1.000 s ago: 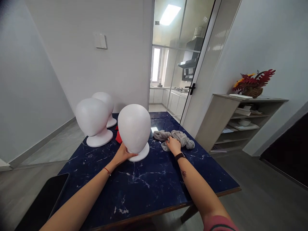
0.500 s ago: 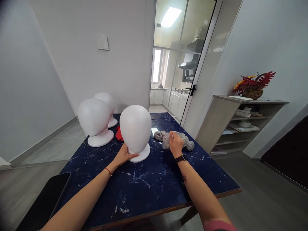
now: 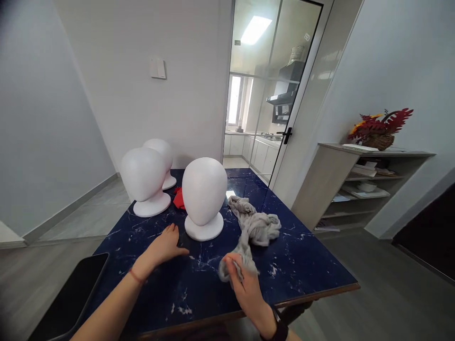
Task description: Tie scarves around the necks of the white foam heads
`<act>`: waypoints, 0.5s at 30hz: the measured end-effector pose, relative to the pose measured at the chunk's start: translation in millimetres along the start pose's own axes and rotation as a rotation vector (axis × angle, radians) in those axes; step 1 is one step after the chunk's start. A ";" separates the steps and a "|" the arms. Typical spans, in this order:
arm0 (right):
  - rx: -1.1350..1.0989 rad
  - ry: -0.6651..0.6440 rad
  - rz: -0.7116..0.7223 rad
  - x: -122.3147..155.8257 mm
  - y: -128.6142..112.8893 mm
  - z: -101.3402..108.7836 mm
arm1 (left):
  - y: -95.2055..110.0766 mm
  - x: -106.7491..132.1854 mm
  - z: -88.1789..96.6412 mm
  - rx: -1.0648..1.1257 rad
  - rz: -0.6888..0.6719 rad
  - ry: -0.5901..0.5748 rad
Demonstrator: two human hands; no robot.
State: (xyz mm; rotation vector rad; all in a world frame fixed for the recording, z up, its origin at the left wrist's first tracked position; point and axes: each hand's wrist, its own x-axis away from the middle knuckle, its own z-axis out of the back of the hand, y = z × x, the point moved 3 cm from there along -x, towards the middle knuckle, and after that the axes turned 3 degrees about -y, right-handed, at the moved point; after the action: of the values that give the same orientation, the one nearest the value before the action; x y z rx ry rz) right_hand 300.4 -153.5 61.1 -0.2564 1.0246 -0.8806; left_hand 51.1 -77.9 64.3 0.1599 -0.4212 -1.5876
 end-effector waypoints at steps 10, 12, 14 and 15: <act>-0.300 -0.367 0.272 11.5 -78.4 -26.1 | 88.7 89.9 -39.1 0.891 -0.642 -0.400; -0.398 -0.444 0.362 13.1 -76.7 -25.5 | 82.7 82.2 -48.1 1.149 -0.396 -0.309; -0.414 -0.241 0.352 15.1 -59.6 -18.4 | 64.9 74.9 -58.5 1.418 -0.112 -0.192; -0.361 -0.080 0.302 16.8 -46.5 -13.8 | 54.5 72.6 -63.4 1.552 -0.001 -0.150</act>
State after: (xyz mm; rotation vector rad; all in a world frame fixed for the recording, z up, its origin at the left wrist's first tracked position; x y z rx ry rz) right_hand 268.7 -193.0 69.5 -0.4240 1.1099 -0.4065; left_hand 119.4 -160.6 36.9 1.1979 -1.6887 -0.9439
